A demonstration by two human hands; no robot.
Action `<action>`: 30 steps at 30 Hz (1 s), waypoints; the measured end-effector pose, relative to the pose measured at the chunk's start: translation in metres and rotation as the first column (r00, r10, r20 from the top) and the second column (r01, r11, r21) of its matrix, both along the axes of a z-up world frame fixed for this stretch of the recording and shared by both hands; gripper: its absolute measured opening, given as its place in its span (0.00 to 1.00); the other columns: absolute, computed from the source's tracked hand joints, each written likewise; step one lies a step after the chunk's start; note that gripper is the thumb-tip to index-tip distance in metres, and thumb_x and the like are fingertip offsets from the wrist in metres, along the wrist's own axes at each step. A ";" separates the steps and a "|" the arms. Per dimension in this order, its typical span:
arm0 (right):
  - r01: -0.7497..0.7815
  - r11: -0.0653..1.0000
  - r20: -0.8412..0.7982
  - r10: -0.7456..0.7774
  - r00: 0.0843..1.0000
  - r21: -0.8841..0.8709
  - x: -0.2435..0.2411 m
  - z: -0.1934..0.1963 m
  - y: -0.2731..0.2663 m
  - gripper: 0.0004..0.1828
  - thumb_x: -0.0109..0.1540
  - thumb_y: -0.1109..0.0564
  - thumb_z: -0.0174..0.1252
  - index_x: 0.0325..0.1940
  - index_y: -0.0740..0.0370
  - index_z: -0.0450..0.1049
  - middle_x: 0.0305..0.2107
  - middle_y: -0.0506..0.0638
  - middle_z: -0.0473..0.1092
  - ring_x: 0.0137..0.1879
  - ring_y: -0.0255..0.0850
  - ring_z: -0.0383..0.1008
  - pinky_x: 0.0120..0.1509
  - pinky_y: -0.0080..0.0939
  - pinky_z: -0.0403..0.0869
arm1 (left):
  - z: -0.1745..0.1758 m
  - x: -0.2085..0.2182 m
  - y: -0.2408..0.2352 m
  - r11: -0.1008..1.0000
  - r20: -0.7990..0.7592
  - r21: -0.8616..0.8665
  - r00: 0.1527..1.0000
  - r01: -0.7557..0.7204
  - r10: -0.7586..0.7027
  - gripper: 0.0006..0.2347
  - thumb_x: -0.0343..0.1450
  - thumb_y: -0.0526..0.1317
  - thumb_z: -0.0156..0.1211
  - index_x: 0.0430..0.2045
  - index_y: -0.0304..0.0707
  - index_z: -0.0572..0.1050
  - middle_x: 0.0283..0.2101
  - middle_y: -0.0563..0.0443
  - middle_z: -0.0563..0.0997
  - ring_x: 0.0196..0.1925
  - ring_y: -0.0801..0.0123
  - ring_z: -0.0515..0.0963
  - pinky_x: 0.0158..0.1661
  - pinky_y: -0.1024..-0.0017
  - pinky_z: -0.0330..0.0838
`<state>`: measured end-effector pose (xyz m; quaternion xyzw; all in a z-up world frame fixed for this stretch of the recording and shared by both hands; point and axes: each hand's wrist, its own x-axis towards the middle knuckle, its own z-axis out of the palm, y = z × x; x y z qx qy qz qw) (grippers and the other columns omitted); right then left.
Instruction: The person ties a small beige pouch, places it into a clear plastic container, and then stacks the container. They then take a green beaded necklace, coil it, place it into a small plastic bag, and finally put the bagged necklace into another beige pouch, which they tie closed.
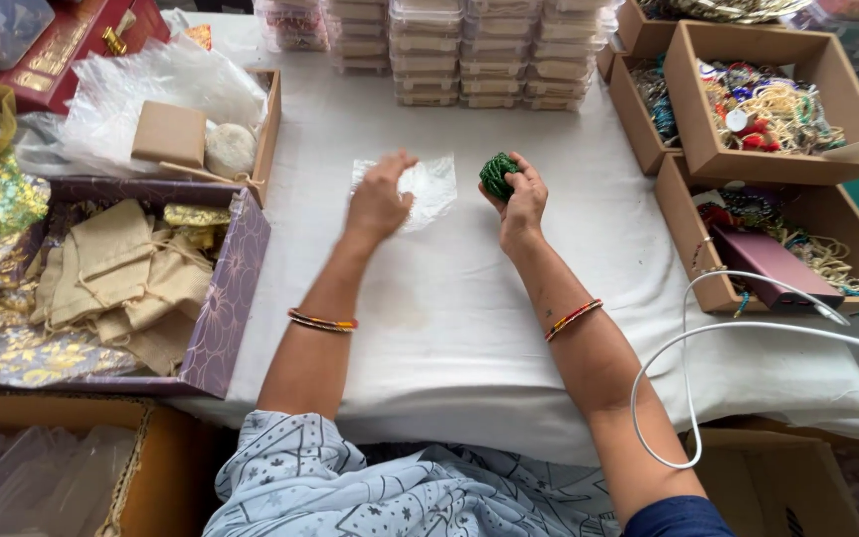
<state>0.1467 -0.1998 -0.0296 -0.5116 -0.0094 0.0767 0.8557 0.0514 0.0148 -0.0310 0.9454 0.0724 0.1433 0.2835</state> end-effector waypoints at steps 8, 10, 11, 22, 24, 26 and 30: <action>-0.045 0.990 -0.004 0.045 0.999 -0.131 -0.014 0.010 0.003 0.25 0.65 0.63 0.40 0.68 0.64 0.64 0.55 0.56 0.67 0.53 0.42 0.76 0.55 0.42 0.81 | 0.014 -0.026 0.032 0.922 -0.042 0.380 0.997 0.072 -0.060 0.14 0.69 0.40 0.59 0.49 0.51 0.80 0.61 0.54 0.77 0.61 0.61 0.75 0.55 0.55 0.71; -0.057 0.991 0.000 0.057 0.998 -0.123 -0.015 0.010 0.004 0.25 0.65 0.64 0.41 0.67 0.64 0.64 0.54 0.56 0.67 0.52 0.42 0.77 0.54 0.42 0.81 | 0.029 -0.026 0.012 0.888 -0.322 0.460 0.928 -0.017 0.185 0.11 0.82 0.44 0.52 0.52 0.44 0.80 0.56 0.45 0.85 0.54 0.59 0.85 0.55 0.63 0.79; -0.057 0.991 0.001 0.058 0.998 -0.125 -0.014 0.012 0.005 0.25 0.65 0.64 0.41 0.67 0.64 0.64 0.54 0.56 0.67 0.52 0.42 0.77 0.54 0.42 0.81 | 0.042 -0.033 0.007 0.888 -0.321 0.459 0.929 -0.018 0.185 0.11 0.82 0.44 0.52 0.52 0.44 0.80 0.56 0.45 0.85 0.54 0.59 0.85 0.55 0.63 0.79; -0.109 0.986 0.069 0.119 0.990 -0.130 -0.015 0.007 0.006 0.25 0.65 0.63 0.42 0.68 0.64 0.64 0.53 0.56 0.68 0.54 0.42 0.76 0.56 0.43 0.81 | 0.029 -0.035 0.027 0.937 -0.335 0.133 0.904 0.323 -0.265 0.36 0.51 0.62 0.76 0.56 0.64 0.76 0.69 0.60 0.68 0.67 0.63 0.70 0.64 0.65 0.64; -0.175 0.980 0.132 0.186 0.974 -0.090 -0.017 0.006 0.006 0.25 0.65 0.64 0.42 0.68 0.65 0.64 0.54 0.57 0.67 0.54 0.43 0.76 0.58 0.45 0.82 | 0.045 -0.042 0.001 0.943 -0.345 0.236 0.927 0.235 -0.145 0.36 0.55 0.64 0.74 0.58 0.59 0.75 0.69 0.56 0.68 0.69 0.61 0.67 0.65 0.61 0.62; -0.244 0.968 0.198 0.250 0.948 -0.057 -0.019 0.005 0.008 0.26 0.65 0.64 0.42 0.69 0.65 0.63 0.54 0.58 0.67 0.55 0.44 0.76 0.59 0.46 0.84 | 0.052 -0.043 -0.014 0.930 -0.339 0.337 0.941 0.144 -0.022 0.36 0.59 0.66 0.72 0.60 0.55 0.73 0.69 0.51 0.69 0.71 0.59 0.65 0.66 0.56 0.61; -0.422 0.884 0.058 0.440 0.896 -0.201 -0.024 0.002 0.014 0.24 0.65 0.63 0.44 0.67 0.64 0.65 0.52 0.57 0.69 0.53 0.44 0.77 0.59 0.48 0.82 | 0.041 -0.036 -0.006 0.948 -0.288 0.255 0.951 0.190 -0.113 0.43 0.53 0.63 0.79 0.61 0.49 0.68 0.68 0.46 0.65 0.67 0.55 0.64 0.63 0.58 0.61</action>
